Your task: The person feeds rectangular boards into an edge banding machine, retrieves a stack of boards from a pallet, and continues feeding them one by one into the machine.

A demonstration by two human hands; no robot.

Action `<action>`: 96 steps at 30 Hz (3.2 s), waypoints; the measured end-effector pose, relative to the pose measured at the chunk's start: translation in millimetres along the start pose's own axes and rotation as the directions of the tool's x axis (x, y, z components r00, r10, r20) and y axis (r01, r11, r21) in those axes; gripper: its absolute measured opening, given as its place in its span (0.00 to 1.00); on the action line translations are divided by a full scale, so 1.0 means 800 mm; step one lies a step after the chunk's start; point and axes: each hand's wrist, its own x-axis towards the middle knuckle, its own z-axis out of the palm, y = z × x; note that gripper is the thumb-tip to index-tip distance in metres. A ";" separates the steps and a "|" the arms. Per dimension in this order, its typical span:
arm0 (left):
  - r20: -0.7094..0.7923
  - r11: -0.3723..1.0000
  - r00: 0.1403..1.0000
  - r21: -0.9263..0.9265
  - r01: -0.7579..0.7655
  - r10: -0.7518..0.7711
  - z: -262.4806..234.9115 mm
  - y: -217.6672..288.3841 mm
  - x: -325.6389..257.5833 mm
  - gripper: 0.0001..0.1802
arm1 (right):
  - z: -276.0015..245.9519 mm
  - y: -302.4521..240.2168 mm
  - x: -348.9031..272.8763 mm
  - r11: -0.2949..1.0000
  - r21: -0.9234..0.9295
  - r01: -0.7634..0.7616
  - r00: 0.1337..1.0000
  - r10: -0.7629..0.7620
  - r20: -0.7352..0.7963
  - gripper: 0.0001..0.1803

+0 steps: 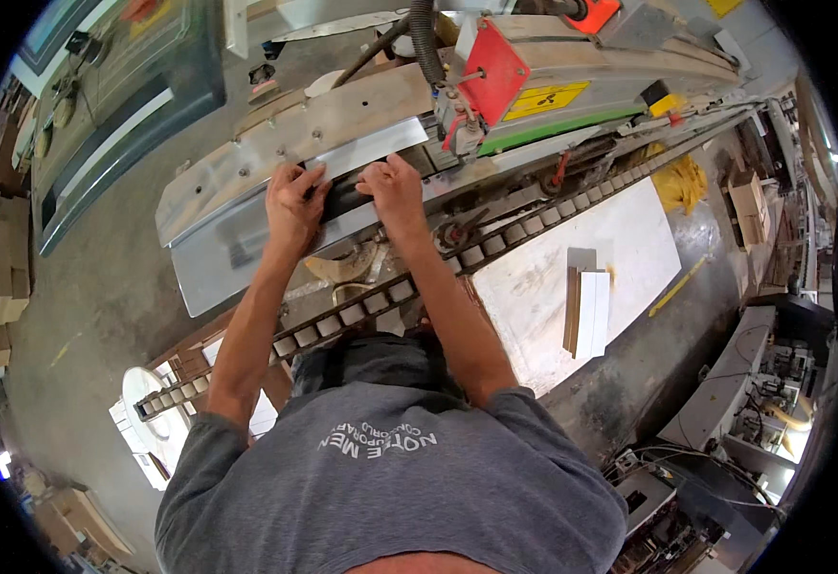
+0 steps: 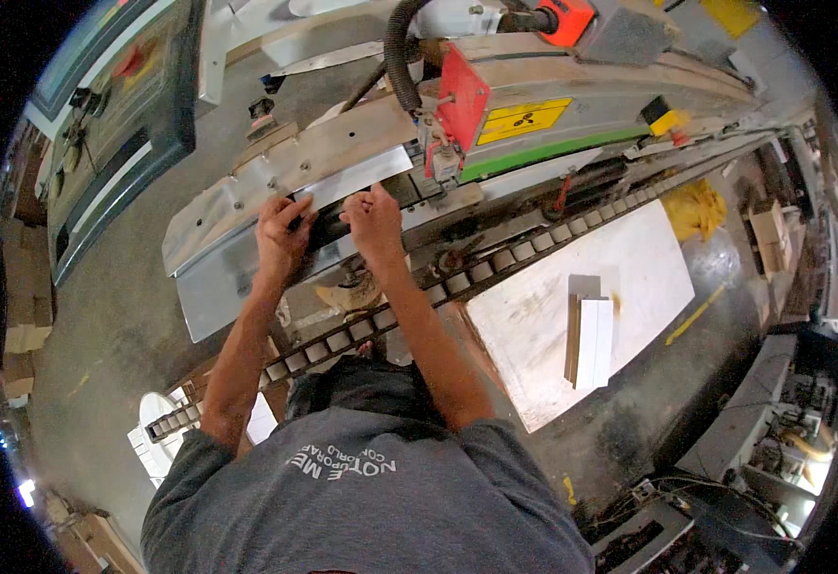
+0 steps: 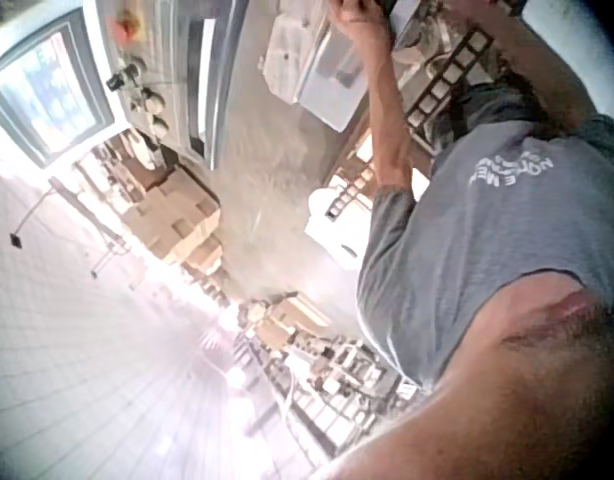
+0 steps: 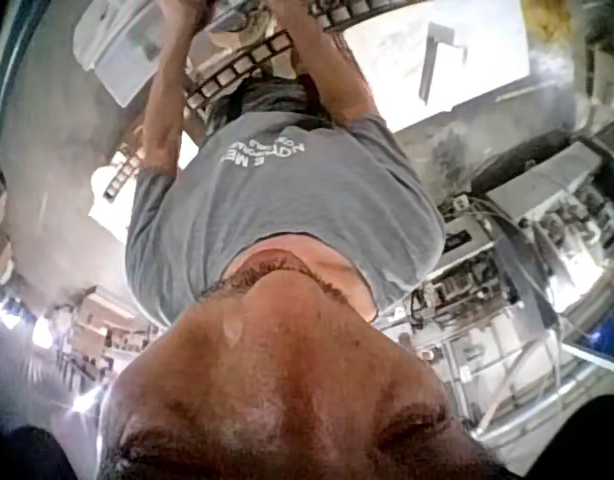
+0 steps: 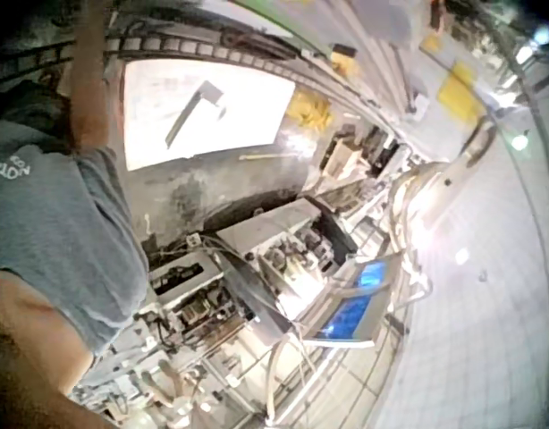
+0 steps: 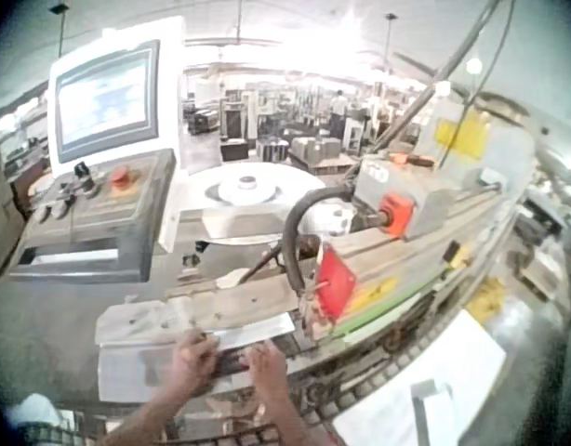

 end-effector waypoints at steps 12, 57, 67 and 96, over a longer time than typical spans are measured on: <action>0.076 0.989 0.996 -0.134 0.062 -0.052 0.116 0.093 0.076 0.12 | -0.125 -0.053 -0.061 0.893 -0.320 0.316 0.929 -0.360 -0.089 0.25; 0.357 0.954 0.895 -0.230 -0.191 0.265 -0.048 0.182 -0.056 0.32 | -0.109 -0.014 -0.165 0.995 0.097 0.010 0.922 0.028 -0.385 0.17; 0.102 0.992 0.990 -0.088 -0.093 0.102 -0.103 -0.038 -0.063 0.27 | 0.080 0.020 -0.106 0.848 0.455 -0.272 0.961 0.212 0.179 0.40; -0.069 0.997 0.996 0.042 0.058 -0.055 -0.039 -0.033 -0.021 0.20 | 0.053 0.000 -0.023 0.992 0.127 -0.005 1.000 0.003 0.020 0.25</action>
